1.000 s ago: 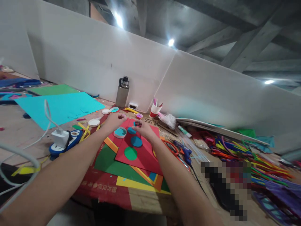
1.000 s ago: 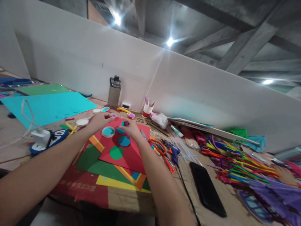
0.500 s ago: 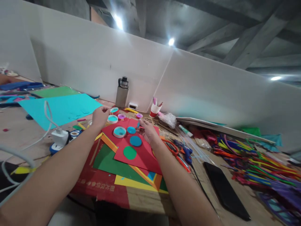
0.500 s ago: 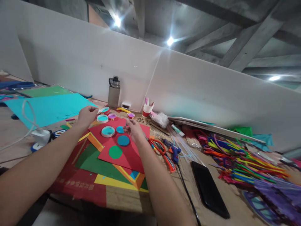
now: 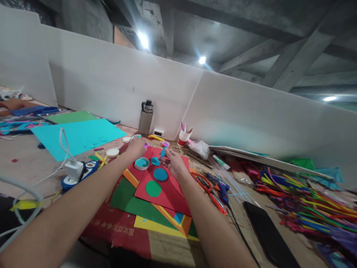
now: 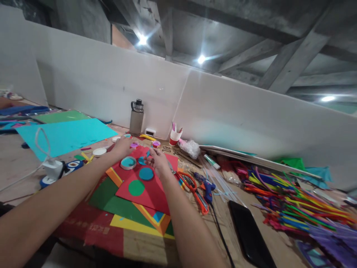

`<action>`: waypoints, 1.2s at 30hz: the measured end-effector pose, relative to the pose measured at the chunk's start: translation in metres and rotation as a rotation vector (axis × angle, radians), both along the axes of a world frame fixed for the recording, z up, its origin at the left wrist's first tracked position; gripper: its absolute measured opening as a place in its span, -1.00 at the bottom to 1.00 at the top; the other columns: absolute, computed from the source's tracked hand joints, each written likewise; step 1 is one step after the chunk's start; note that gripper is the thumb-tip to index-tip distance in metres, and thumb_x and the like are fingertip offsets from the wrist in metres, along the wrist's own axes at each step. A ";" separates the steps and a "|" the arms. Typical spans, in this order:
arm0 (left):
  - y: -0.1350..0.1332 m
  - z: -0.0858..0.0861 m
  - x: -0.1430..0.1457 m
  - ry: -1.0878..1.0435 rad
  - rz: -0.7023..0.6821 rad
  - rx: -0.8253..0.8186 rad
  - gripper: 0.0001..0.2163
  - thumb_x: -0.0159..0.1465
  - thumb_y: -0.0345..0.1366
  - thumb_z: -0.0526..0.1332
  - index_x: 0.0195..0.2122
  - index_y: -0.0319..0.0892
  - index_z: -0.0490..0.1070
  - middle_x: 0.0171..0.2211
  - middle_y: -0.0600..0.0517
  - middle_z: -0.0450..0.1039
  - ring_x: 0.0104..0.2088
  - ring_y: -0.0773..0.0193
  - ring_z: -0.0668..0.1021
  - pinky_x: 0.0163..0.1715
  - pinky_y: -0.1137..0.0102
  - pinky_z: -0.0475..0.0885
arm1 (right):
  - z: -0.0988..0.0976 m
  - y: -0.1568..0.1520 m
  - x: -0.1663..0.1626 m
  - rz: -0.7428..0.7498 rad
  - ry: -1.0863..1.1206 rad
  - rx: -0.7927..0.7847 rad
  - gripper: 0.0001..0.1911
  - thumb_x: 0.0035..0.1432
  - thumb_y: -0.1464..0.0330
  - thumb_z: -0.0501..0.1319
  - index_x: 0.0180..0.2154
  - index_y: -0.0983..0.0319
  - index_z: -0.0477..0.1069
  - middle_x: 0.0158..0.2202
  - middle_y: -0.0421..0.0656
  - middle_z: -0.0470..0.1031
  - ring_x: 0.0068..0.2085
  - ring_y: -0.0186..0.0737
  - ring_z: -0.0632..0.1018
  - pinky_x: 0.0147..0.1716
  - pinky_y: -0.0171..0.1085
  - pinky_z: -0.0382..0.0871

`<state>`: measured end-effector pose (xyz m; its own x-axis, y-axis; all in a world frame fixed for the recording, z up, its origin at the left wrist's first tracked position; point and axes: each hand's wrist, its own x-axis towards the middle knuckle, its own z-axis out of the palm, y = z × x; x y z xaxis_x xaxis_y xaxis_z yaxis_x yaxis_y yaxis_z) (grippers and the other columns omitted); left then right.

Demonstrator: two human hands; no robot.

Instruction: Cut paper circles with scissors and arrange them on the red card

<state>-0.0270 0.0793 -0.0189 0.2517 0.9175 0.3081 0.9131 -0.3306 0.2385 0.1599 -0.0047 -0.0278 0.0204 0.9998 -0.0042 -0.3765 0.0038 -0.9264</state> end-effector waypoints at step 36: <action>0.028 -0.013 0.037 -0.260 -0.129 -0.028 -0.49 -0.04 -0.14 0.45 -0.05 -0.22 0.53 -0.08 -0.19 0.56 -0.03 -0.04 0.54 -0.01 0.25 0.39 | -0.002 0.015 0.039 -0.411 -0.402 0.112 -0.39 -0.12 0.04 0.36 -0.09 0.26 0.39 -0.24 -0.13 0.54 -0.49 -0.35 0.49 -0.58 -0.36 0.28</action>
<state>0.0097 0.1075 -0.0324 0.2831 0.8919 0.3526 0.7708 -0.4304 0.4697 0.1992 0.0101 -0.0301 0.3847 0.9034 0.1891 0.0577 0.1809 -0.9818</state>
